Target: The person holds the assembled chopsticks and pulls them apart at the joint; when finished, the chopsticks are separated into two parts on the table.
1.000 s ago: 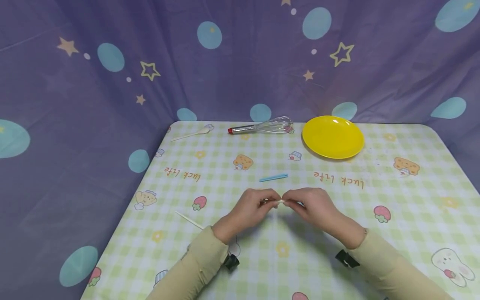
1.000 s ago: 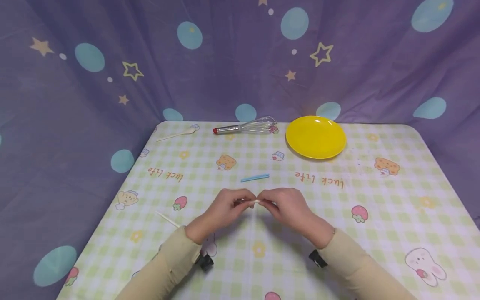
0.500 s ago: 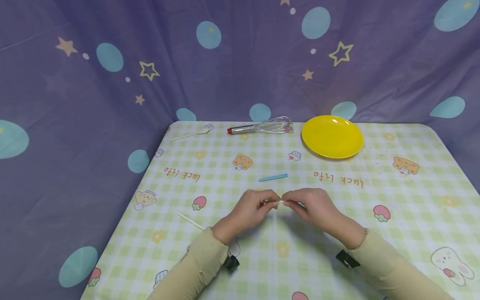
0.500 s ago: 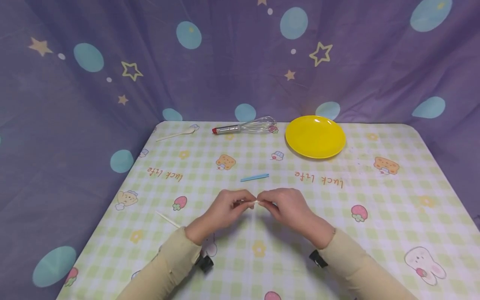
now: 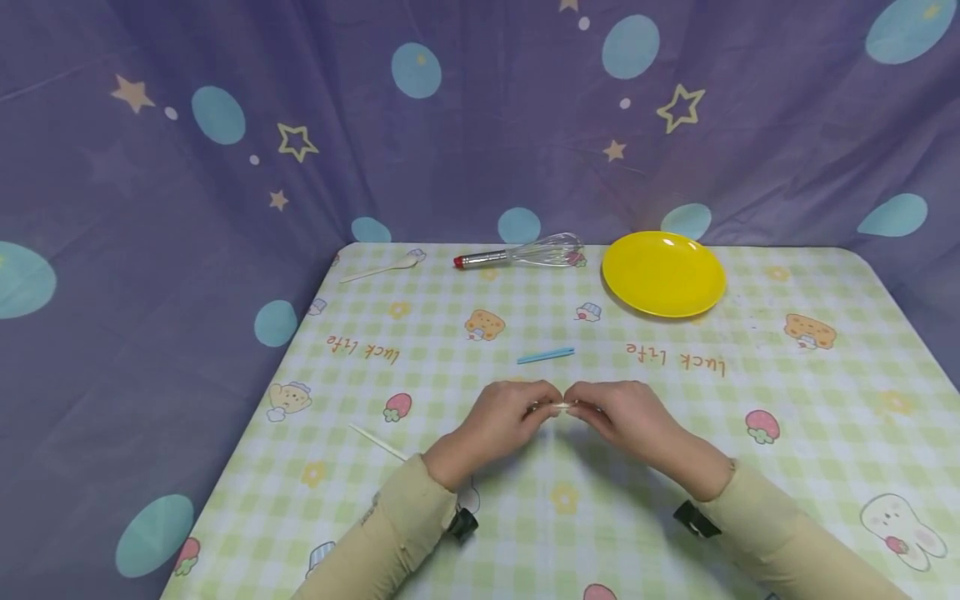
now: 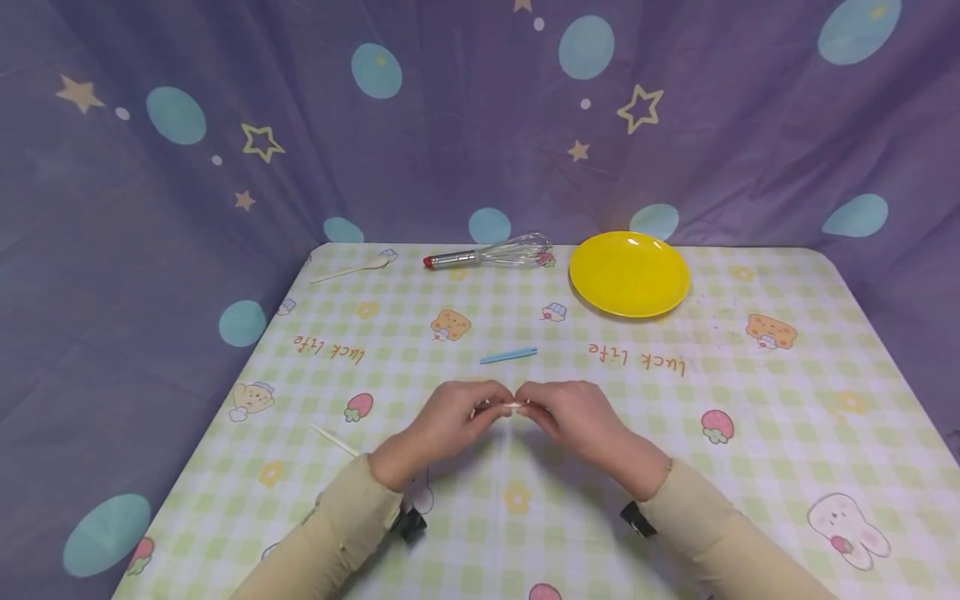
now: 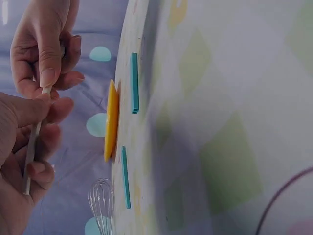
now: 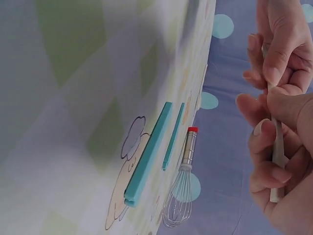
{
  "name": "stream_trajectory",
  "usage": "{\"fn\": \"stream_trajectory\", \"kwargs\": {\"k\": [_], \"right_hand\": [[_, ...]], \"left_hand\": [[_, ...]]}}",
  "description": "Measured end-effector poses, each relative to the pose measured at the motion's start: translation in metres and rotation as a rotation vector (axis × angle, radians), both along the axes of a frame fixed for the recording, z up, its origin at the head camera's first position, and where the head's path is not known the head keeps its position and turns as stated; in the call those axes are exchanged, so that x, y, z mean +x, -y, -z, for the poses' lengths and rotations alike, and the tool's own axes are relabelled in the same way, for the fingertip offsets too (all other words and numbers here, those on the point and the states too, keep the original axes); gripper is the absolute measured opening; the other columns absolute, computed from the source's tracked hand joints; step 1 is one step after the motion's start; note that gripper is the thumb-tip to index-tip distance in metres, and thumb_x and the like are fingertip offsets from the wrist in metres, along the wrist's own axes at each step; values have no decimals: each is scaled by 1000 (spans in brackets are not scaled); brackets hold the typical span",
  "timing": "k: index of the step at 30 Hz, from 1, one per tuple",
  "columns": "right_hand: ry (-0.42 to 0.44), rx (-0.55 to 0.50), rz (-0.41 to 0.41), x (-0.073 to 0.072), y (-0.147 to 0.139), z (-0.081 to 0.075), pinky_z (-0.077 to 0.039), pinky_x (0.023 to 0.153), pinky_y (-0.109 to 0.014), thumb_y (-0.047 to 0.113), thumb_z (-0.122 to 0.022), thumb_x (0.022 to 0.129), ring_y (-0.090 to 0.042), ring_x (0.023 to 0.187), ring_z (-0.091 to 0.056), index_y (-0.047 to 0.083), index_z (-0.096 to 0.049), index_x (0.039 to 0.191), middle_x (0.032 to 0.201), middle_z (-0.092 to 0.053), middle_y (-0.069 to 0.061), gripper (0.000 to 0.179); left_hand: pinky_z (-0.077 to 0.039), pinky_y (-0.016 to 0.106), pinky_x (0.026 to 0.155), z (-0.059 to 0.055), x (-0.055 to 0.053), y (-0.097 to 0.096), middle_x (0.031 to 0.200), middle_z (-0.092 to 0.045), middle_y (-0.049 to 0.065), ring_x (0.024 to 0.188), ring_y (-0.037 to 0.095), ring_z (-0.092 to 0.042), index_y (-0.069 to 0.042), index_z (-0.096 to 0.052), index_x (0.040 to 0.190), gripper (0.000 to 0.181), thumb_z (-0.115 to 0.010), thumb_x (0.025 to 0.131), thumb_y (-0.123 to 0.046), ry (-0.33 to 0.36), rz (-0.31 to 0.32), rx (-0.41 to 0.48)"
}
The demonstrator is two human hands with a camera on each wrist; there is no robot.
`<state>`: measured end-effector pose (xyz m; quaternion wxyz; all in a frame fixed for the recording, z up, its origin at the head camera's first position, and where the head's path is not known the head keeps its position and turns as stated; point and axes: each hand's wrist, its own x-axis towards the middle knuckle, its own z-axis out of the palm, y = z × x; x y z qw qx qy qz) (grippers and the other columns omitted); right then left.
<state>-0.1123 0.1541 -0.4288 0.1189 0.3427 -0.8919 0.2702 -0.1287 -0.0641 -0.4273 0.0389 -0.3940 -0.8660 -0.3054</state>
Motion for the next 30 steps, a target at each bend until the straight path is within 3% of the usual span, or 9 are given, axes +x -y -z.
{"fn": "stream_trajectory", "kwargs": {"k": [6,10,15,24,27,30], "right_hand": [[9,-20,-51,0,0,1,-50,63,-25,14,-69,91,0,69,-59,20,-71,98,90,-71,10,10],[61,-44,-70,-1,-1,0,-47,60,-23,13,-68,92,2,63,-53,22,-71,98,86,-70,11,12],[117,-39,-83,-3,-2,-3,-44,58,-23,14,-67,93,3,59,-47,23,-71,100,82,-69,11,12],[86,-26,-99,-5,-6,-2,-48,60,-24,16,-67,93,3,64,-54,22,-71,101,89,-71,12,11],[60,-15,-83,-4,-5,-2,-48,60,-24,16,-68,92,3,64,-54,23,-71,100,88,-70,13,11],[14,23,-42,-2,-3,-3,-45,57,-23,16,-70,91,2,59,-50,22,-71,97,84,-69,14,9]], "left_hand": [[-46,18,65,2,1,0,81,-68,-8,70,0,-59,-16,-67,98,5,-62,97,-17,64,39,42],[-46,18,63,3,0,1,82,-68,-6,70,1,-60,-13,-66,98,6,-61,97,-15,119,55,106],[-45,19,59,4,-1,2,80,-68,-7,66,1,-58,-14,-67,97,7,-61,97,-17,138,58,119],[-42,19,55,8,-5,1,80,-68,-8,62,-1,-54,-15,-67,96,6,-61,97,-18,180,66,126],[-42,20,55,7,-5,0,80,-68,-9,59,-1,-53,-15,-67,96,6,-61,97,-18,169,62,113],[-42,20,58,6,-6,-1,82,-69,-10,60,0,-52,-16,-66,97,5,-61,97,-19,115,59,71]]}}
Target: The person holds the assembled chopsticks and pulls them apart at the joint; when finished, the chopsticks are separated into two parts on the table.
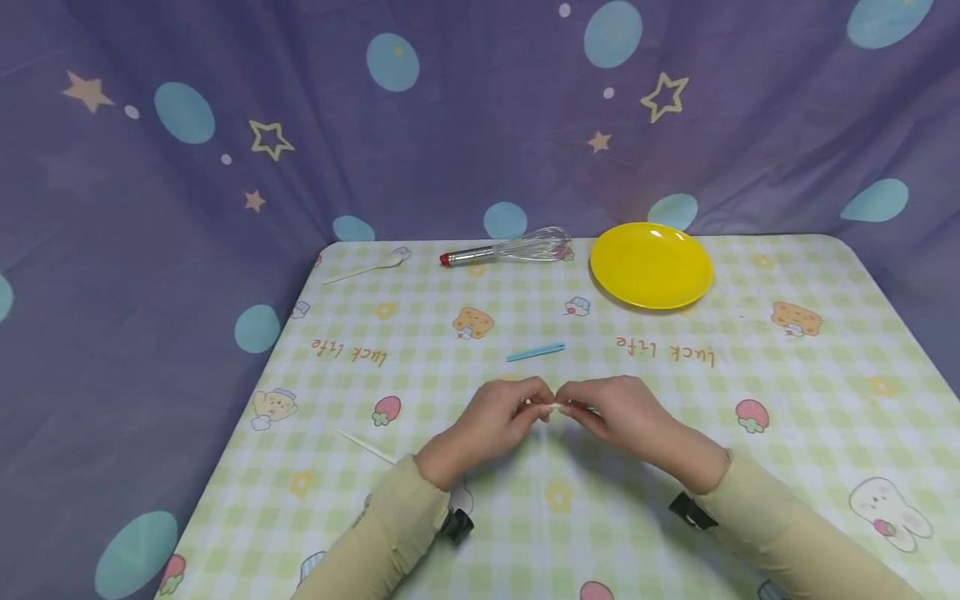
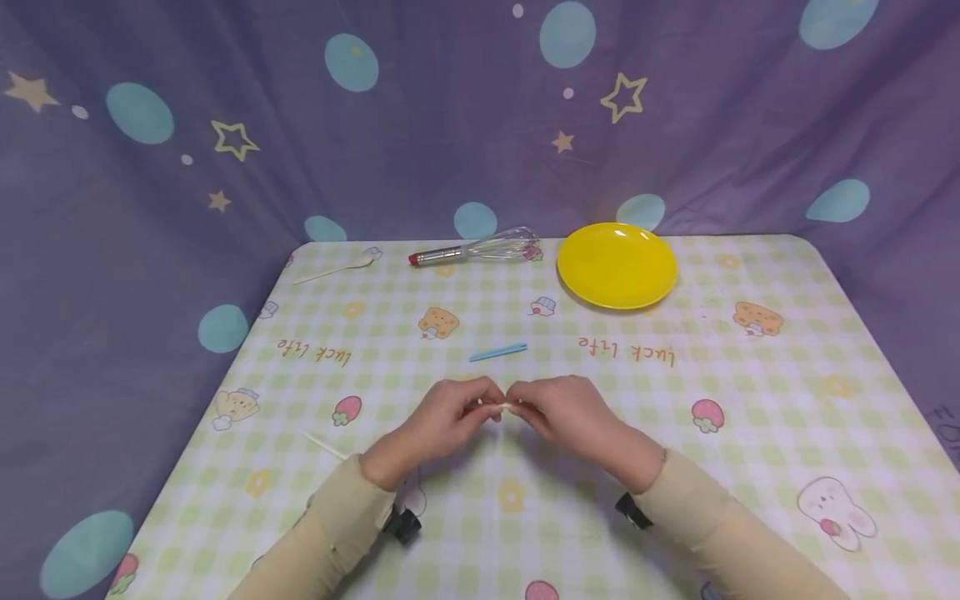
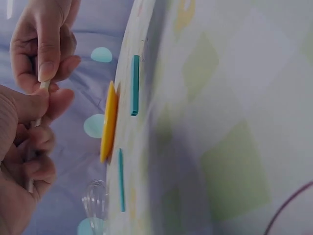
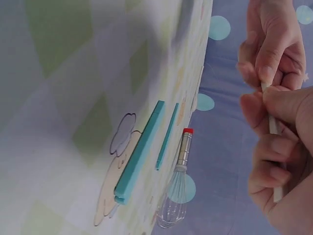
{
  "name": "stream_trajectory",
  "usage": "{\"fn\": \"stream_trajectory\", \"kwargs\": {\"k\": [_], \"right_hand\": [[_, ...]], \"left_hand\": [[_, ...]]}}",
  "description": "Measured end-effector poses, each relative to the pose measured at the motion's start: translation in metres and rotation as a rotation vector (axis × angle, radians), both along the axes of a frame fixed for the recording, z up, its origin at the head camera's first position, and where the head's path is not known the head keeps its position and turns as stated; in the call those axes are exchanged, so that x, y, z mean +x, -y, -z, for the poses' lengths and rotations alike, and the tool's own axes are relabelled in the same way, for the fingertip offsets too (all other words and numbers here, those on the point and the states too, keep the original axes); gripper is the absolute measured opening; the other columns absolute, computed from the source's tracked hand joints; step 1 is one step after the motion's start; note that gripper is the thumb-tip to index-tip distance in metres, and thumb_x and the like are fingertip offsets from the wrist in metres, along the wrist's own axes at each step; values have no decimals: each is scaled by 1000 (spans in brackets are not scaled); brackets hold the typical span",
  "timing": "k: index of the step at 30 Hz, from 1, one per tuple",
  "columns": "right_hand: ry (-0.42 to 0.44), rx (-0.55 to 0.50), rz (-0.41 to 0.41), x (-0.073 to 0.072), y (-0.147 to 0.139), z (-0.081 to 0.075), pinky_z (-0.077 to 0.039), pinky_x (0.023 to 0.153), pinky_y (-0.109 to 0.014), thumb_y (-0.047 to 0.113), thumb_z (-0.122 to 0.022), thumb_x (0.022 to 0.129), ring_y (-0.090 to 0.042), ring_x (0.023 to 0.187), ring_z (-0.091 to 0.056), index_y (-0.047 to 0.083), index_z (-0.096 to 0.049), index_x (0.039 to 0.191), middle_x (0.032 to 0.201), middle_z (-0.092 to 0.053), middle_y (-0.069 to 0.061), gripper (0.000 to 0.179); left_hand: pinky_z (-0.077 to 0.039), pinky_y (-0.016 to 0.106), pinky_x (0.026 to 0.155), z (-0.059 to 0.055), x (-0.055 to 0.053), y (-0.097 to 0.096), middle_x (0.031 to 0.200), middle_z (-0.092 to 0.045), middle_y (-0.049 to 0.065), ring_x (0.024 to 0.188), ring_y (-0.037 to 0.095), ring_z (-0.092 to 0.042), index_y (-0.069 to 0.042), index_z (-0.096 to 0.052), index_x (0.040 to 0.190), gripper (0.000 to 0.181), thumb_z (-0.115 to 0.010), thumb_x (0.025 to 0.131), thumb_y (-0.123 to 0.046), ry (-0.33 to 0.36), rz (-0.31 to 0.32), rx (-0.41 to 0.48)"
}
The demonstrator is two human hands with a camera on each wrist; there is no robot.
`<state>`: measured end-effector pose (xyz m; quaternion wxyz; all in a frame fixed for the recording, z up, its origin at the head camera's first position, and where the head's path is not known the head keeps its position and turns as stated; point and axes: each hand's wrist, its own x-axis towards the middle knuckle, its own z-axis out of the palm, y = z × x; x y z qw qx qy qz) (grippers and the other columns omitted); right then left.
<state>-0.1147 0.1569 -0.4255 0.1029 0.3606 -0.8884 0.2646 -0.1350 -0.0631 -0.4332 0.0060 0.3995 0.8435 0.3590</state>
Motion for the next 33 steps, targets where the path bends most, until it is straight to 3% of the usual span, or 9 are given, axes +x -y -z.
{"fn": "stream_trajectory", "kwargs": {"k": [5,12,24,33], "right_hand": [[-39,-5,9,1,2,0,-45,56,-22,13,-70,91,1,58,-50,22,-71,97,85,-70,11,11],[-37,-62,-42,-2,-2,2,-47,58,-23,13,-66,93,3,61,-51,22,-72,100,89,-71,11,13],[-34,-63,-78,-4,-3,1,-50,61,-25,11,-68,91,1,67,-59,20,-72,100,92,-72,9,13],[-18,-47,-74,-2,-9,2,-49,61,-23,9,-67,92,2,67,-56,21,-72,101,93,-71,10,16]], "left_hand": [[-43,20,61,-1,1,1,83,-69,-8,64,2,-53,-14,-66,99,5,-62,96,-16,-39,0,2],[-44,19,59,0,2,2,83,-69,-5,62,2,-52,-11,-67,98,5,-62,96,-12,15,13,86],[-44,20,60,2,2,2,82,-67,-5,62,3,-52,-11,-66,97,6,-61,96,-10,22,19,103],[-45,20,61,4,1,-1,82,-67,-5,65,6,-55,-13,-66,96,6,-61,97,-11,75,32,116]]}}
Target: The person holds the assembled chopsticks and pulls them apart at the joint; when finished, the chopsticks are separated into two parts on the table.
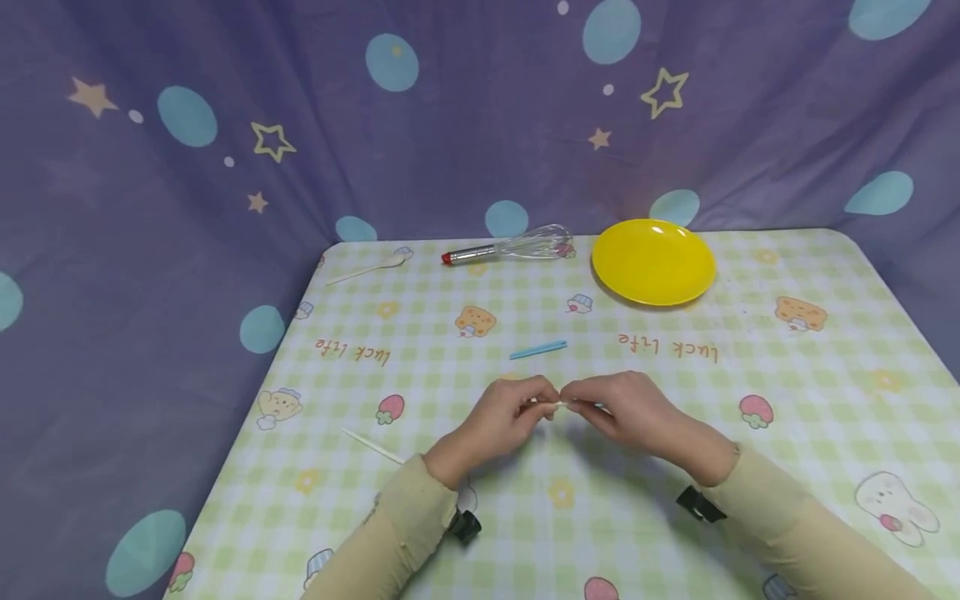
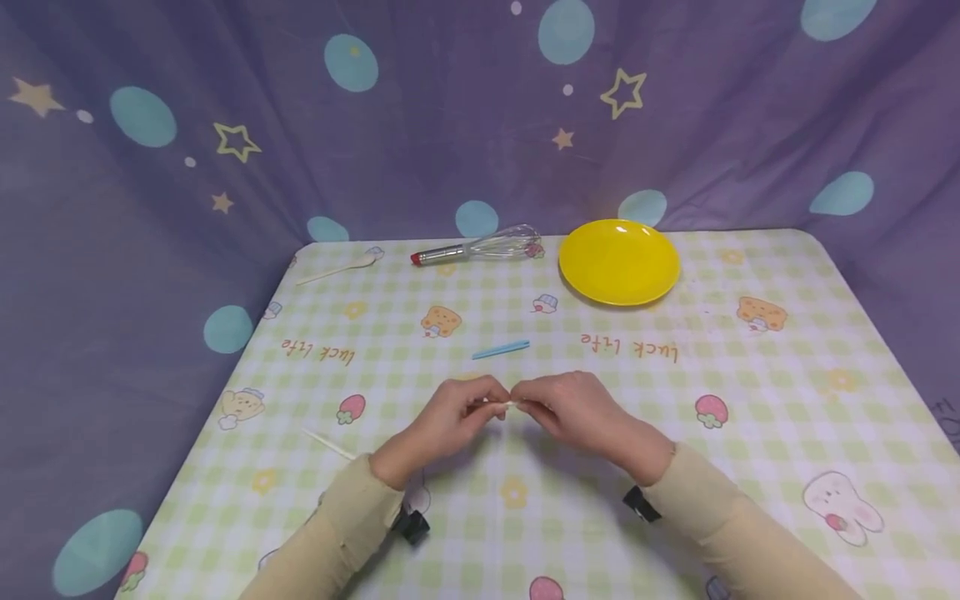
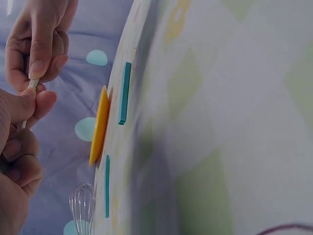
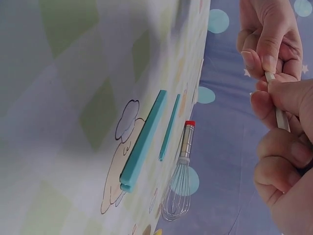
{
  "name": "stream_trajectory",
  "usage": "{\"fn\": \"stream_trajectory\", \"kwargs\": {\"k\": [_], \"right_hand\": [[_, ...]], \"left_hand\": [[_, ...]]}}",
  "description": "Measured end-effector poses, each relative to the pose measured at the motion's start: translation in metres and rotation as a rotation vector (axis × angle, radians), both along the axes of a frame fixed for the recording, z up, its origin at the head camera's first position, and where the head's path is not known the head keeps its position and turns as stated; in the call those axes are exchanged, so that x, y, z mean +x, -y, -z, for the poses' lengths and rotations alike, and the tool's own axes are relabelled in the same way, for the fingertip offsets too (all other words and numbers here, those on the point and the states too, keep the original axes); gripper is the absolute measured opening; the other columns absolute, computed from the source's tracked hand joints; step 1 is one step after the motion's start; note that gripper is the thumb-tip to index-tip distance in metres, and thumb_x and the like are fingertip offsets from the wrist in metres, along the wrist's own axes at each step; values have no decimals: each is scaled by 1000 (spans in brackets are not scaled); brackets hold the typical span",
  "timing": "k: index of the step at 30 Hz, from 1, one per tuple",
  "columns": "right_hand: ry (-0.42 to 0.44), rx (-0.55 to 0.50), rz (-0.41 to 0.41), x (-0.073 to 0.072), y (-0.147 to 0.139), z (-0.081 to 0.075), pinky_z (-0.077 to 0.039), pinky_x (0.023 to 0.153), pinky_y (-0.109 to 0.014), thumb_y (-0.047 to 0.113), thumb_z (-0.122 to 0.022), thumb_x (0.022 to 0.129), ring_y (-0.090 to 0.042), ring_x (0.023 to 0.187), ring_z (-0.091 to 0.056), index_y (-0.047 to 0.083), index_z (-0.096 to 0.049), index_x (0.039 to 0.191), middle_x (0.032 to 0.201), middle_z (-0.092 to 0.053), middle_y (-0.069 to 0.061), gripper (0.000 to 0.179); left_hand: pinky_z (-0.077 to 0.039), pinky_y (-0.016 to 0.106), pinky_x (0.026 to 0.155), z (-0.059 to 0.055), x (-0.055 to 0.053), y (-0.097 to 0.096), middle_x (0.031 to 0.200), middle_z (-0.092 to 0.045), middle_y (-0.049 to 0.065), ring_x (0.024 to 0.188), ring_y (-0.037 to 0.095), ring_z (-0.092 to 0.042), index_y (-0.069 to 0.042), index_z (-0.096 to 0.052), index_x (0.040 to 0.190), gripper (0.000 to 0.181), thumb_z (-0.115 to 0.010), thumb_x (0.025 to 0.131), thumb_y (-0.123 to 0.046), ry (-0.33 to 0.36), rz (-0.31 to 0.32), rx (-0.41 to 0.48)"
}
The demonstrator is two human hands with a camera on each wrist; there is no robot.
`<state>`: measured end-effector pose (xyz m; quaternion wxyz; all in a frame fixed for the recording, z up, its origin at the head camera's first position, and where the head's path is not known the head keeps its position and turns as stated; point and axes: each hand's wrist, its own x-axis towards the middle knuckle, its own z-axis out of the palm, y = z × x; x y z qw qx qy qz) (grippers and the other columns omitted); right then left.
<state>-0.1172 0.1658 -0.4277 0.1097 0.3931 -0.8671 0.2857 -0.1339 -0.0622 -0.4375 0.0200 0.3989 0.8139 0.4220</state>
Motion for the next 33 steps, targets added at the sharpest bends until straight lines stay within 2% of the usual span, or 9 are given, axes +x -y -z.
{"fn": "stream_trajectory", "kwargs": {"k": [4,7,11,14,20,25,29,33], "right_hand": [[20,12,35,3,-4,0,-48,60,-24,6,-69,90,2,66,-55,20,-73,102,93,-72,10,19],[43,35,92,6,-7,1,-48,60,-26,7,-69,89,1,63,-53,18,-72,102,92,-71,9,17],[69,93,179,7,-8,2,-48,61,-28,11,-70,90,-1,61,-52,14,-68,104,88,-70,7,14],[93,126,224,4,-10,2,-48,60,-30,9,-68,91,-4,61,-52,12,-65,105,83,-68,6,15],[198,177,231,-3,-15,4,-54,72,-37,-3,-58,92,-16,78,-65,3,-61,115,91,-70,-2,24],[256,209,235,-9,-19,11,-54,78,-41,-7,-58,91,-24,88,-68,0,-55,124,102,-70,-9,34],[266,206,271,-14,-21,13,-54,77,-41,-1,-61,93,-22,83,-67,2,-56,124,101,-70,-8,32],[252,201,304,-18,-21,15,-53,78,-41,3,-67,91,-19,80,-65,5,-66,112,97,-71,-4,21]], "left_hand": [[-48,21,63,0,0,6,82,-68,-5,69,12,-62,-14,-68,95,7,-62,96,-11,21,-40,6],[-48,22,64,0,-1,8,84,-70,-4,72,17,-66,-15,-68,95,6,-62,95,-12,17,-48,7],[-45,22,61,0,-7,6,87,-71,-5,65,10,-60,-15,-66,98,5,-61,97,-13,-21,-48,-39],[-44,23,61,1,-13,6,87,-70,-6,63,7,-57,-12,-65,101,7,-58,98,-12,-30,-81,-111],[-49,31,82,4,-24,7,95,-69,-1,91,15,-65,-5,-62,115,19,-47,103,-9,19,-116,-262],[-47,35,92,6,-34,4,103,-69,0,101,18,-63,-6,-59,121,22,-46,103,-8,11,-135,-321],[-49,33,89,6,-42,0,105,-71,2,98,17,-66,-9,-62,121,22,-51,102,-9,-15,-211,-340],[-51,32,81,7,-49,-6,102,-71,3,89,18,-66,-11,-68,112,17,-58,99,-14,-38,-309,-358]]}}
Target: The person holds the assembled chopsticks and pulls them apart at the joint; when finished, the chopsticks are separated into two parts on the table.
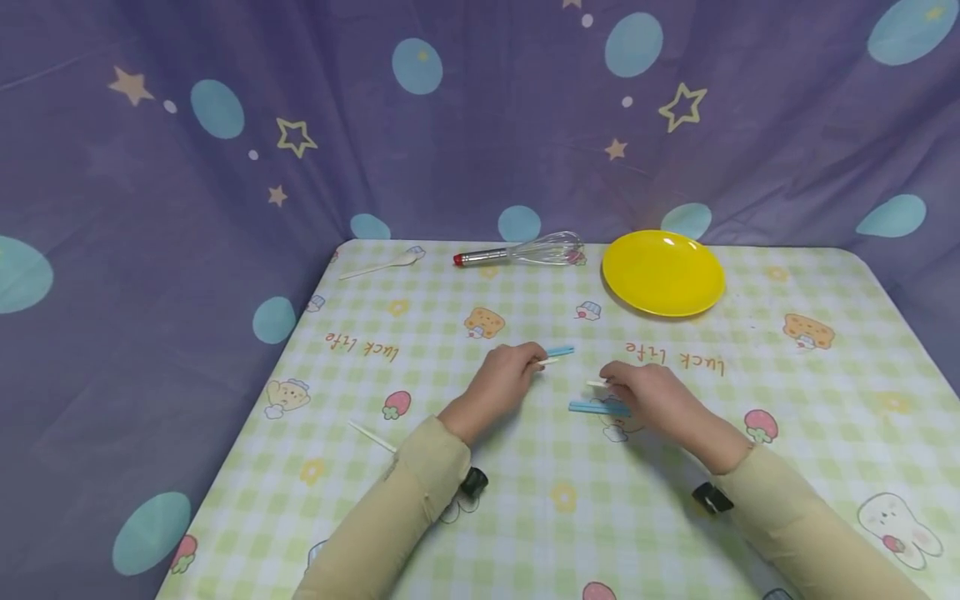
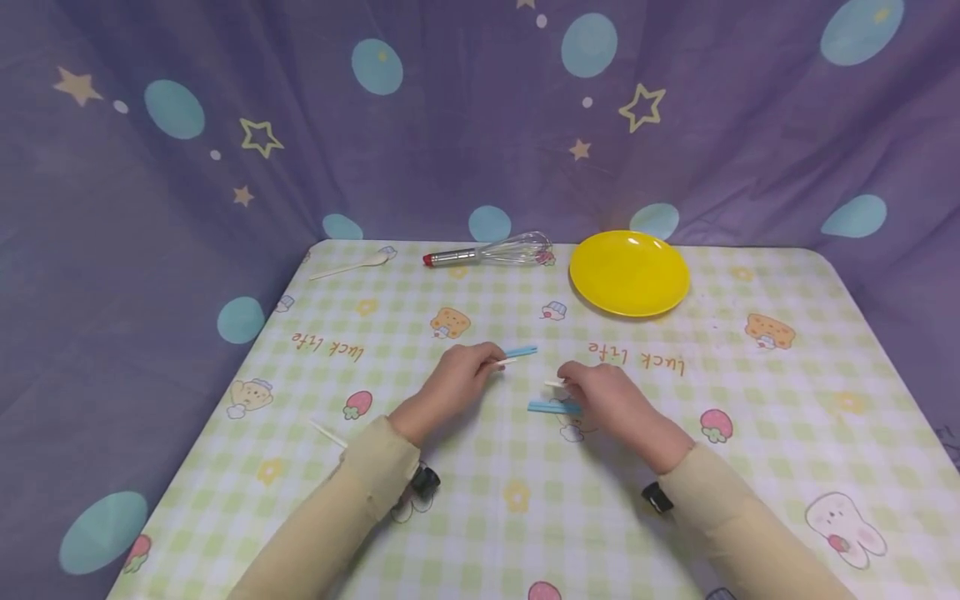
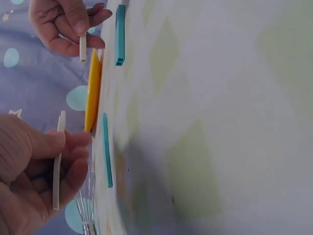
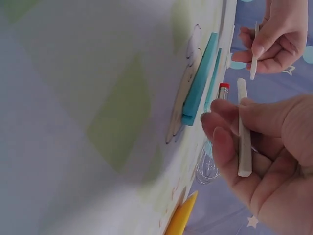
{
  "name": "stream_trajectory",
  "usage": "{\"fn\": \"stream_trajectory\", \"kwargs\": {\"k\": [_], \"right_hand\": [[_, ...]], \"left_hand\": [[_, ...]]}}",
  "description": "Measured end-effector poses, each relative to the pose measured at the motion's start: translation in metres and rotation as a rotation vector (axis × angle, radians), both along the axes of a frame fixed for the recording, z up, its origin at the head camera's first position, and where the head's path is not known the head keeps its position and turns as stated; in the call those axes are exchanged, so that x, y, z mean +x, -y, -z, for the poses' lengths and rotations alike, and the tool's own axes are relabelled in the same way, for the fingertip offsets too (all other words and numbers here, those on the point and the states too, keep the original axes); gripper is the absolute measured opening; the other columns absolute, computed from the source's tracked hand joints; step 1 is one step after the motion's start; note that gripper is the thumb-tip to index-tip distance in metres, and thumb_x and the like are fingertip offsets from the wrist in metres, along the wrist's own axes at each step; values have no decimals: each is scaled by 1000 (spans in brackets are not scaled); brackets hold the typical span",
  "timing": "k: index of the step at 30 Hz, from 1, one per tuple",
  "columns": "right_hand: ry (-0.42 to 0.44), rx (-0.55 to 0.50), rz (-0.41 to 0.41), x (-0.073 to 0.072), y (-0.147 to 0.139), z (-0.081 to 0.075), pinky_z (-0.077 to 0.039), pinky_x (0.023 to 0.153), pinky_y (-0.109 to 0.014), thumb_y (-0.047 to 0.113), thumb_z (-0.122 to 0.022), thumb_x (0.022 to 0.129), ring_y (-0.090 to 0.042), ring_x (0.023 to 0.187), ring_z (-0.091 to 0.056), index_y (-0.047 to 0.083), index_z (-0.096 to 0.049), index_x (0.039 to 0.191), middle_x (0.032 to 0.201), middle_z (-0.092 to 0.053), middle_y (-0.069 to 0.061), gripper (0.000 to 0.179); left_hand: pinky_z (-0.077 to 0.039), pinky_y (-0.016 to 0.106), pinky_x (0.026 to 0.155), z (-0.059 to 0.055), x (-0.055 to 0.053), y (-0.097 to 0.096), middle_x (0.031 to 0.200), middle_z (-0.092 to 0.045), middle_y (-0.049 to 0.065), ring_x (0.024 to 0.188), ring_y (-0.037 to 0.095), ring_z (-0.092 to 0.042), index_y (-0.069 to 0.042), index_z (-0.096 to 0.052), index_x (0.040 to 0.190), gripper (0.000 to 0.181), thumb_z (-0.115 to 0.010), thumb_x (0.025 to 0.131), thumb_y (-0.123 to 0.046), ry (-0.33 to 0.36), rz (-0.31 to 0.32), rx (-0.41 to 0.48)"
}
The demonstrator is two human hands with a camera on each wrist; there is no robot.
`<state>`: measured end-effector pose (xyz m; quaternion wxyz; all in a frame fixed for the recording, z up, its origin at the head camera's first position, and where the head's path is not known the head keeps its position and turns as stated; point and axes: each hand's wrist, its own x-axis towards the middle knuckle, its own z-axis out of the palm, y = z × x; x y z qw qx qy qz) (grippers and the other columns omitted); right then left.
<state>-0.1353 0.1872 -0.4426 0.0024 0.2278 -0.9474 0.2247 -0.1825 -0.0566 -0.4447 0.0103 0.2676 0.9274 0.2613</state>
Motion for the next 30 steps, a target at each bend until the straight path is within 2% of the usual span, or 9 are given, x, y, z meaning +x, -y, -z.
{"fn": "stream_trajectory", "kwargs": {"k": [5,9,12,17,30], "right_hand": [[-17,4,21,-3,2,3,-52,75,-41,5,-72,87,-16,75,-63,8,-73,96,88,-72,0,9],[-11,8,40,-6,6,3,-52,74,-39,8,-76,84,-14,73,-61,9,-74,90,84,-70,2,6],[-25,11,48,-8,10,5,-51,72,-37,9,-78,82,-14,72,-60,10,-74,86,81,-66,3,6],[-46,28,45,-11,14,7,-50,68,-35,10,-80,81,-13,70,-57,12,-73,83,77,-60,4,8],[67,84,16,-15,15,10,-51,72,-36,12,-77,83,-12,72,-58,14,-74,86,80,-67,5,5]], "left_hand": [[-49,32,77,-1,-7,-12,93,-71,0,82,18,-62,-13,-70,100,10,-64,96,-19,-12,-98,-82],[-47,29,76,-3,-12,-23,88,-67,-4,81,15,-58,-15,-69,93,7,-66,94,-21,-23,-134,-165],[-45,28,75,-1,-16,-29,86,-62,-5,82,14,-53,-16,-69,90,5,-69,92,-21,-55,-148,-213],[-43,27,70,3,-22,-36,83,-57,-5,78,14,-48,-16,-70,88,5,-71,90,-20,-70,-157,-237],[-42,28,71,8,-30,-43,79,-57,-5,77,14,-49,-16,-67,86,8,-71,90,-23,-65,-142,-312]]}}
